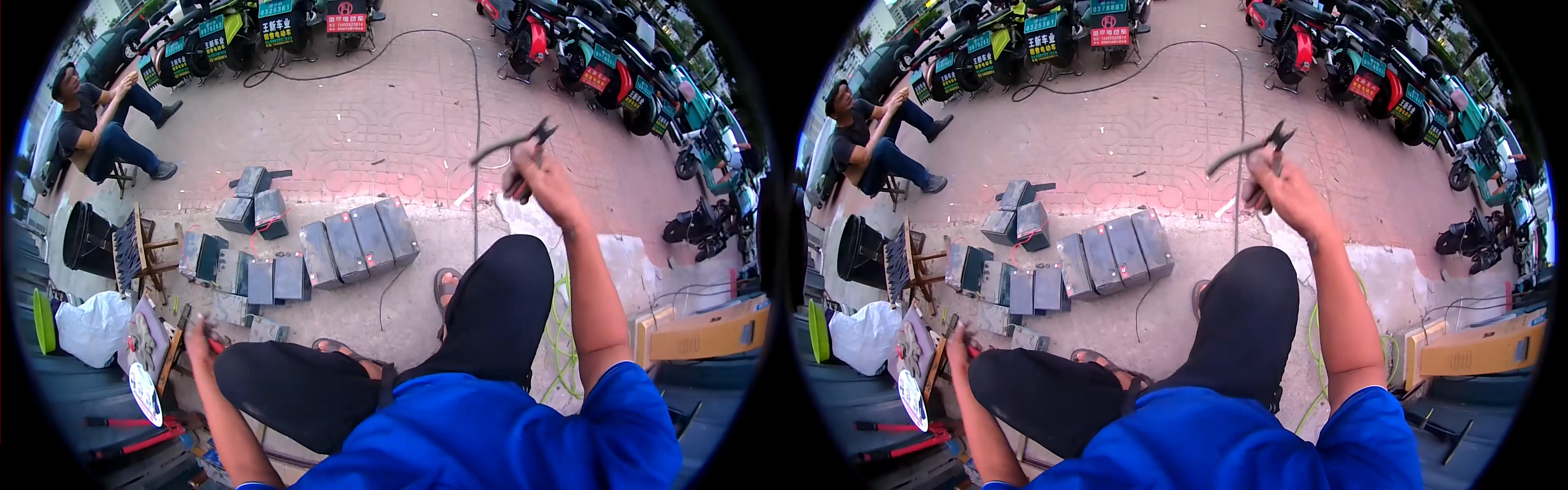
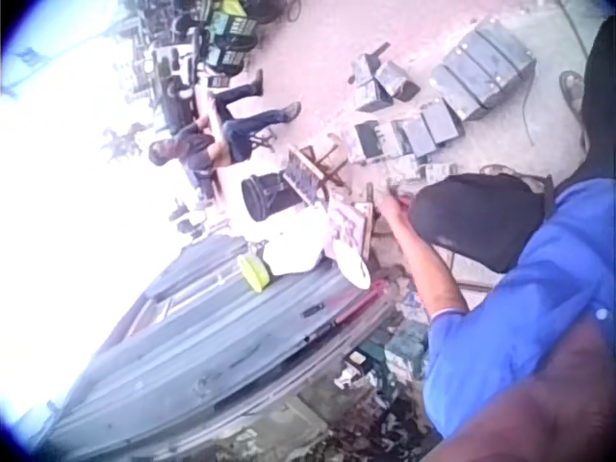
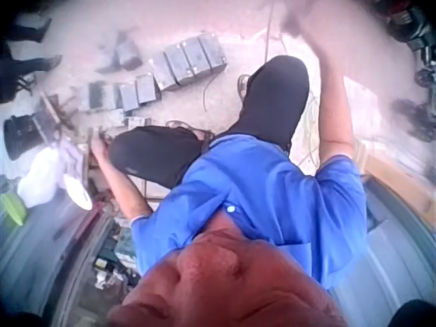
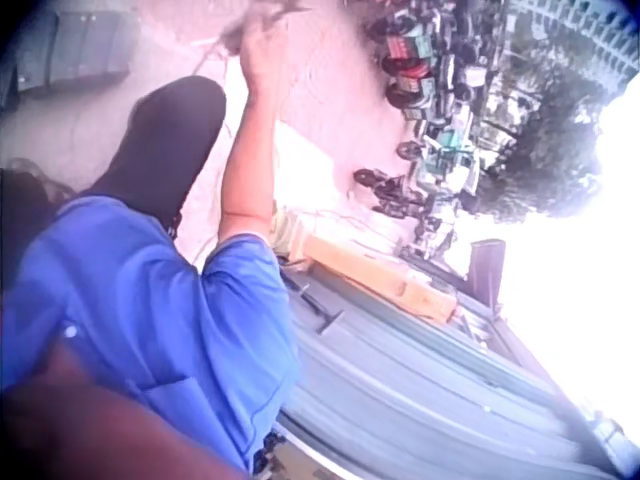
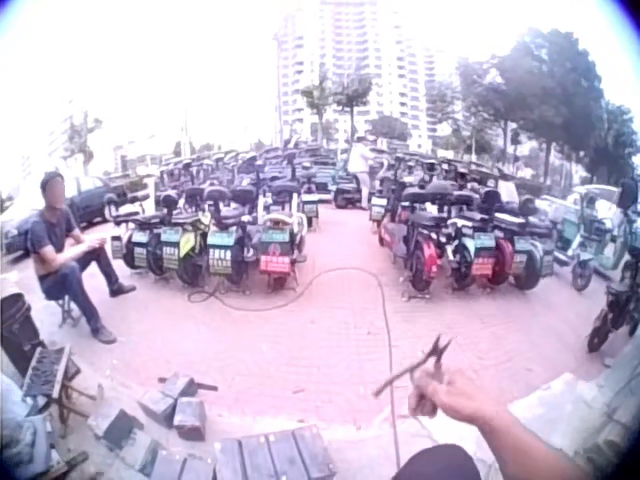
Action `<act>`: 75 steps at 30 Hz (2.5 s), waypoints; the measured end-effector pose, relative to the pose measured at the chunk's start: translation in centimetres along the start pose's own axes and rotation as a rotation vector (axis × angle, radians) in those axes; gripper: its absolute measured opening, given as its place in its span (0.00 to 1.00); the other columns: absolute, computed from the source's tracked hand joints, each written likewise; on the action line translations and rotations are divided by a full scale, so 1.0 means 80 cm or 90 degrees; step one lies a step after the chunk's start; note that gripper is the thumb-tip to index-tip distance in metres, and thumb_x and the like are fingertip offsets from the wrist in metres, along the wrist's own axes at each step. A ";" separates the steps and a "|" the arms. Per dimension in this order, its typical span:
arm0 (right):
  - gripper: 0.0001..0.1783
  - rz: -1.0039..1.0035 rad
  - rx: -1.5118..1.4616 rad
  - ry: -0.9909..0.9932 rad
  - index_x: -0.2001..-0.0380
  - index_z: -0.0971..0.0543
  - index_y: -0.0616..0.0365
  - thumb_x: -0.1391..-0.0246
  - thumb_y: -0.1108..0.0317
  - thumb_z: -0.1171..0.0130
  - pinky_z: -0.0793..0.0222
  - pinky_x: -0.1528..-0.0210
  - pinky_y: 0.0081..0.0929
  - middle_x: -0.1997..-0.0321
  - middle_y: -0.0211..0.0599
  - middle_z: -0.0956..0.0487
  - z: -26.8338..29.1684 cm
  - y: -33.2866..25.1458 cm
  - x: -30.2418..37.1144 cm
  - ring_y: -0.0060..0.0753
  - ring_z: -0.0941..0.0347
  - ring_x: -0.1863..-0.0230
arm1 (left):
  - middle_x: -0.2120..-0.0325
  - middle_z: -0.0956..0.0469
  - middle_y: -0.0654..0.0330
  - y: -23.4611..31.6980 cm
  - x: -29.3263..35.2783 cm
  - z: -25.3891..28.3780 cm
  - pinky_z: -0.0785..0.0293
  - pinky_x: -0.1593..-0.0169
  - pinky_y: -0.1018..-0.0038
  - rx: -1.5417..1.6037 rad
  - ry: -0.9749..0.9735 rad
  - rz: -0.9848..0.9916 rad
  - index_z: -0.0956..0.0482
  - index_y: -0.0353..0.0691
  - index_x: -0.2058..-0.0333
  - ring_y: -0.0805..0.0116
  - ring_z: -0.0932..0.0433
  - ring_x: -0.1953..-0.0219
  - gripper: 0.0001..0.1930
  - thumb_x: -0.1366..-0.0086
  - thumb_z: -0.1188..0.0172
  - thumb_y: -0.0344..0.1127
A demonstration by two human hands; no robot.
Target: The person works on batteries, connecting and disconnecting wires at the terminals using pliers and a screwdriver, and repositioning the battery packs on the ground by hand.
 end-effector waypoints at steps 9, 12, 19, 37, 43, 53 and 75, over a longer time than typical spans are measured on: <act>0.19 -0.242 -0.288 -0.119 0.46 0.20 0.59 0.31 0.58 0.42 0.24 0.57 0.30 0.60 0.39 0.15 -0.054 0.254 0.028 0.31 0.19 0.58 | 0.73 0.19 0.62 0.252 0.154 -0.184 0.34 0.78 0.80 -0.313 -0.195 -0.246 0.17 0.34 0.49 0.79 0.29 0.82 0.17 0.26 0.41 0.42; 0.25 -0.304 -0.470 -0.203 0.32 0.31 0.62 0.28 0.67 0.48 0.21 0.47 0.34 0.40 0.51 0.20 -0.081 0.274 0.042 0.45 0.24 0.35 | 0.73 0.17 0.62 0.257 0.181 -0.287 0.34 0.81 0.79 -0.470 -0.302 -0.238 0.17 0.33 0.49 0.79 0.29 0.83 0.18 0.28 0.39 0.42; 0.22 -0.354 -0.601 -0.306 0.39 0.28 0.65 0.33 0.72 0.41 0.21 0.47 0.40 0.41 0.50 0.20 -0.145 0.268 0.037 0.47 0.23 0.37 | 0.55 0.15 0.41 0.067 0.117 -0.452 0.20 0.47 0.59 -0.820 -0.350 -0.409 0.20 0.31 0.43 0.46 0.15 0.53 0.39 0.51 0.21 0.47; 0.16 -0.509 -0.205 -0.689 0.52 0.22 0.70 0.29 0.64 0.46 0.15 0.52 0.37 0.54 0.47 0.15 -0.214 0.346 0.003 0.44 0.14 0.55 | 0.48 0.27 0.43 -0.048 0.064 -0.553 0.17 0.51 0.60 -1.080 -0.413 -0.493 0.23 0.33 0.48 0.51 0.15 0.53 0.31 0.49 0.25 0.41; 0.19 -0.378 0.010 -0.727 0.47 0.24 0.66 0.31 0.62 0.43 0.19 0.63 0.35 0.58 0.44 0.15 -0.230 0.336 -0.019 0.38 0.16 0.64 | 0.49 0.26 0.42 -0.051 0.058 -0.546 0.17 0.52 0.60 -1.085 -0.405 -0.468 0.22 0.32 0.53 0.51 0.14 0.54 0.27 0.50 0.27 0.40; 0.48 0.253 0.615 -0.255 0.36 0.28 0.55 0.62 0.56 0.20 0.40 0.33 0.57 0.46 0.45 0.25 -0.221 0.298 -0.005 0.50 0.30 0.39 | 0.28 0.43 0.38 -0.061 0.058 -0.536 0.18 0.49 0.61 -1.014 -0.363 -0.451 0.35 0.30 0.31 0.53 0.16 0.48 0.53 0.55 0.21 0.44; 0.09 -0.562 -0.291 -0.357 0.63 0.19 0.56 0.40 0.63 0.31 0.48 0.80 0.20 0.81 0.21 0.31 -0.187 0.339 0.043 0.14 0.39 0.81 | 0.27 0.44 0.39 -0.062 0.063 -0.539 0.18 0.48 0.61 -1.014 -0.355 -0.438 0.35 0.31 0.31 0.54 0.16 0.48 0.51 0.54 0.21 0.41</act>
Point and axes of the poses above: each hand's wrist, its own x-axis away from the middle knuckle, its own z-axis out of the back of the hand, y = z × x, the point moved 1 cm from there along -x, towards the middle knuckle
